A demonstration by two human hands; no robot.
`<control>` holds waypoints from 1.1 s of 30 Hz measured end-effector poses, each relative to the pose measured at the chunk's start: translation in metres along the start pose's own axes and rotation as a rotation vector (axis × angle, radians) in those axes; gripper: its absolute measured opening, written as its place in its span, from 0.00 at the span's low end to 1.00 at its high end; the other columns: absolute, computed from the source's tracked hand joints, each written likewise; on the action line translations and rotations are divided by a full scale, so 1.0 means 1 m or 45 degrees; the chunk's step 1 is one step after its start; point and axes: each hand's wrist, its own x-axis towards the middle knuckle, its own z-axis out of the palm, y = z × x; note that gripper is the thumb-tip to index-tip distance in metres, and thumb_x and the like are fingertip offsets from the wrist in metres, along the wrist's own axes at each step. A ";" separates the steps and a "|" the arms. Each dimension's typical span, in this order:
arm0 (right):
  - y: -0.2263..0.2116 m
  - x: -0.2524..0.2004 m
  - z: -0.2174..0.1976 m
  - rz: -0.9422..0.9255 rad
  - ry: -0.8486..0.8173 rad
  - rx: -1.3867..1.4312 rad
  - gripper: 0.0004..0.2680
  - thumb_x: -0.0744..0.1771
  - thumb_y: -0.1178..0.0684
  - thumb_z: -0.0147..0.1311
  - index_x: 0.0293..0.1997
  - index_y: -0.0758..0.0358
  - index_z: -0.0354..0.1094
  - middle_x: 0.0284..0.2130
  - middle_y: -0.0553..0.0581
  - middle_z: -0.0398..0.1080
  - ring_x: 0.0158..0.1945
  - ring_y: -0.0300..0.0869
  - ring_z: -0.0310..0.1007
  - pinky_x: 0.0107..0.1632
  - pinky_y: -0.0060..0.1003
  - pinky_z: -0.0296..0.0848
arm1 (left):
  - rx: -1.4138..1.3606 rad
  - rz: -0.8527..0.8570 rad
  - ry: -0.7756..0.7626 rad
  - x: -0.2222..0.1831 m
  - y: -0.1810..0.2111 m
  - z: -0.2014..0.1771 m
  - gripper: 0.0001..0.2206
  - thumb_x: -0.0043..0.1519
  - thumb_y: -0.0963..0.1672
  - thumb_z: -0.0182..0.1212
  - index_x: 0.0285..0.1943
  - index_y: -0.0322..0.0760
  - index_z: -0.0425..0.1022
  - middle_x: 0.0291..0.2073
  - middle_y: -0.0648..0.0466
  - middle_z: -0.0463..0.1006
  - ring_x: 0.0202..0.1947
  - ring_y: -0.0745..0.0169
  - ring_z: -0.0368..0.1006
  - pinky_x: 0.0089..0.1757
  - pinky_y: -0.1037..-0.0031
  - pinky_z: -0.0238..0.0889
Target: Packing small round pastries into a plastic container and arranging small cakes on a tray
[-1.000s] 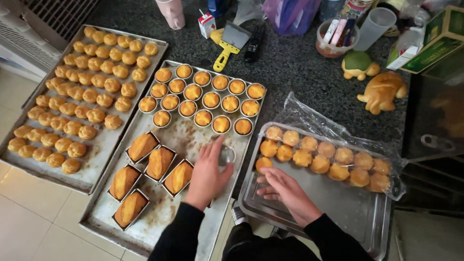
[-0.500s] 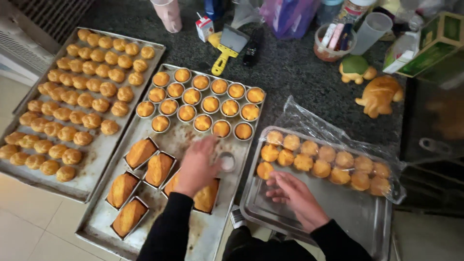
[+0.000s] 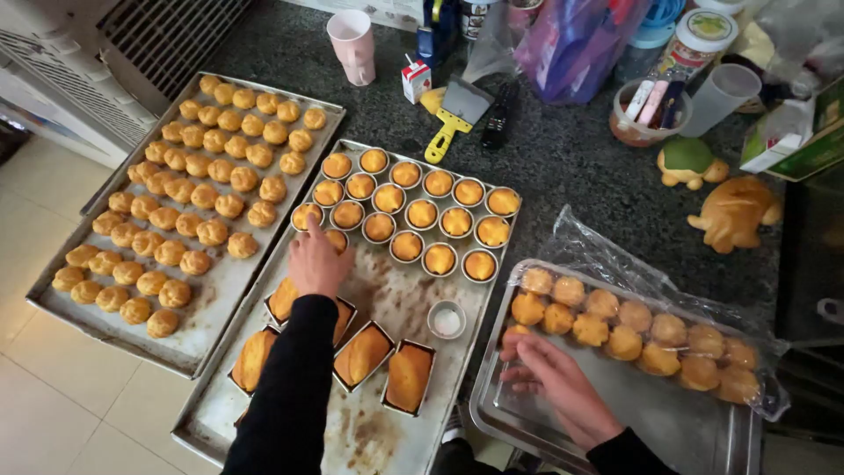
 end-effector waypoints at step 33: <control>0.025 -0.012 -0.076 -0.339 -0.143 0.066 0.15 0.74 0.52 0.51 0.70 0.61 0.74 0.64 0.56 0.78 0.56 0.42 0.77 0.49 0.42 0.80 | -1.366 0.676 -0.375 -0.297 0.193 -0.061 0.22 0.68 0.51 0.71 0.69 0.42 0.81 0.62 0.47 0.81 0.60 0.54 0.78 0.60 0.63 0.73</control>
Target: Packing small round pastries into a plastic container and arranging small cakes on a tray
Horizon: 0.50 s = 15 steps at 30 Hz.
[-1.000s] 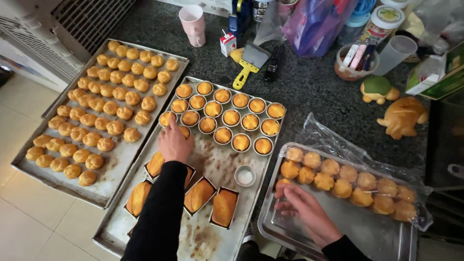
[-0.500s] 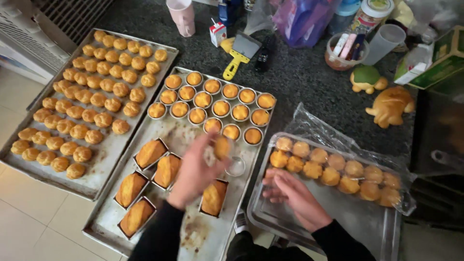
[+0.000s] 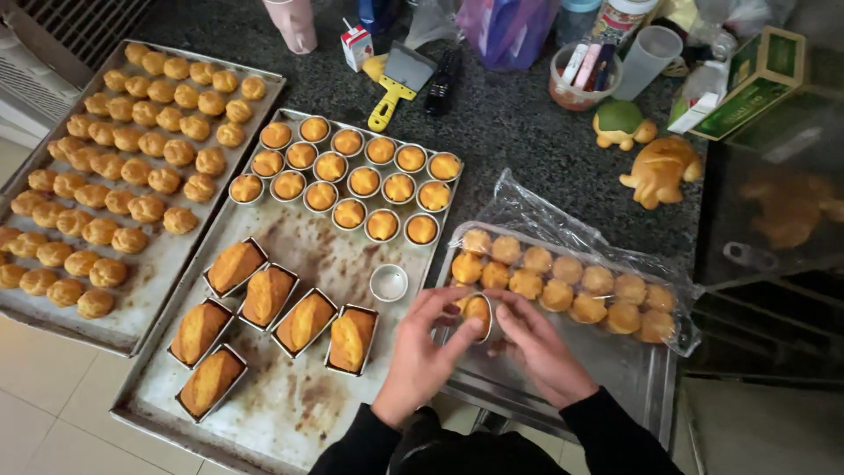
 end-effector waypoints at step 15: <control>0.013 -0.009 -0.031 -0.059 0.126 -0.507 0.16 0.71 0.45 0.60 0.67 0.52 0.75 0.60 0.48 0.78 0.47 0.36 0.80 0.46 0.35 0.82 | -0.672 -0.513 0.196 -0.026 -0.056 0.074 0.17 0.68 0.45 0.73 0.64 0.34 0.86 0.52 0.52 0.91 0.47 0.67 0.84 0.51 0.75 0.79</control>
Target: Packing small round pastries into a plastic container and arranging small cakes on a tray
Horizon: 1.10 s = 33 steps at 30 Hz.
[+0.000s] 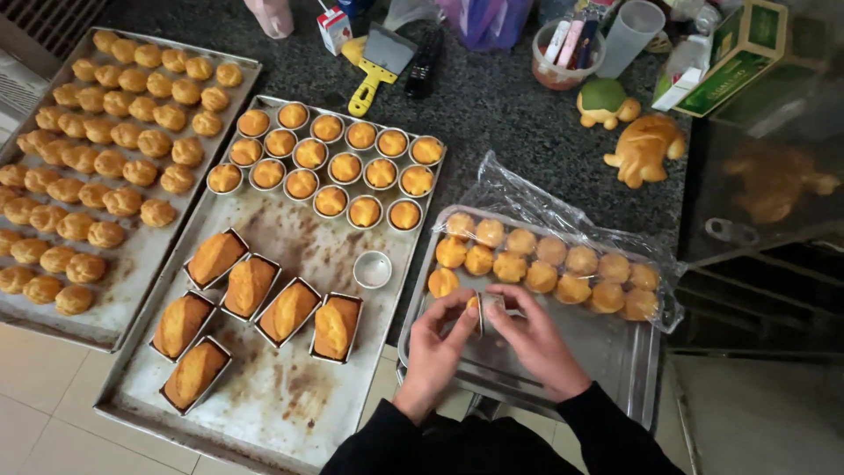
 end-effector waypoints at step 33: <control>0.107 0.033 -0.033 0.481 0.308 0.940 0.12 0.74 0.45 0.46 0.51 0.59 0.75 0.42 0.65 0.83 0.43 0.54 0.82 0.38 0.50 0.76 | 1.463 0.664 -0.291 -0.008 -0.031 -0.007 0.35 0.64 0.44 0.73 0.82 0.38 0.64 0.72 0.39 0.70 0.67 0.36 0.70 0.56 0.50 0.76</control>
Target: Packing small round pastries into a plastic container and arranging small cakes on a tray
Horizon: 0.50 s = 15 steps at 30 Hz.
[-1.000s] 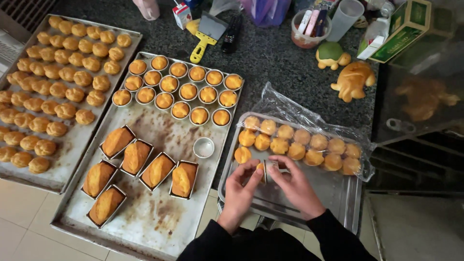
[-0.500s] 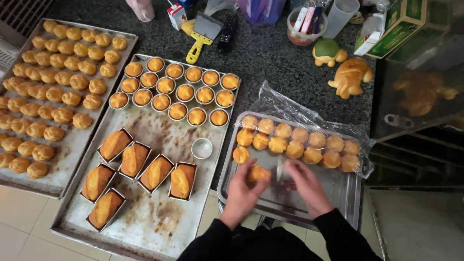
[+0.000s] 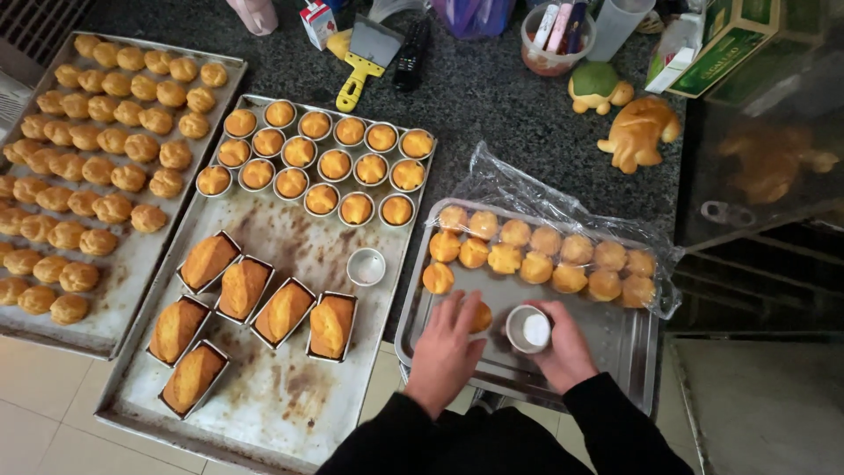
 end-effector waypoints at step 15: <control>-0.003 -0.005 0.031 -0.236 -0.065 -0.841 0.17 0.69 0.59 0.52 0.64 0.63 0.85 0.63 0.54 0.85 0.65 0.38 0.81 0.68 0.31 0.71 | -1.411 -1.133 -0.059 -0.014 -0.028 0.052 0.30 0.58 0.37 0.60 0.74 0.37 0.81 0.58 0.54 0.89 0.48 0.65 0.83 0.46 0.76 0.77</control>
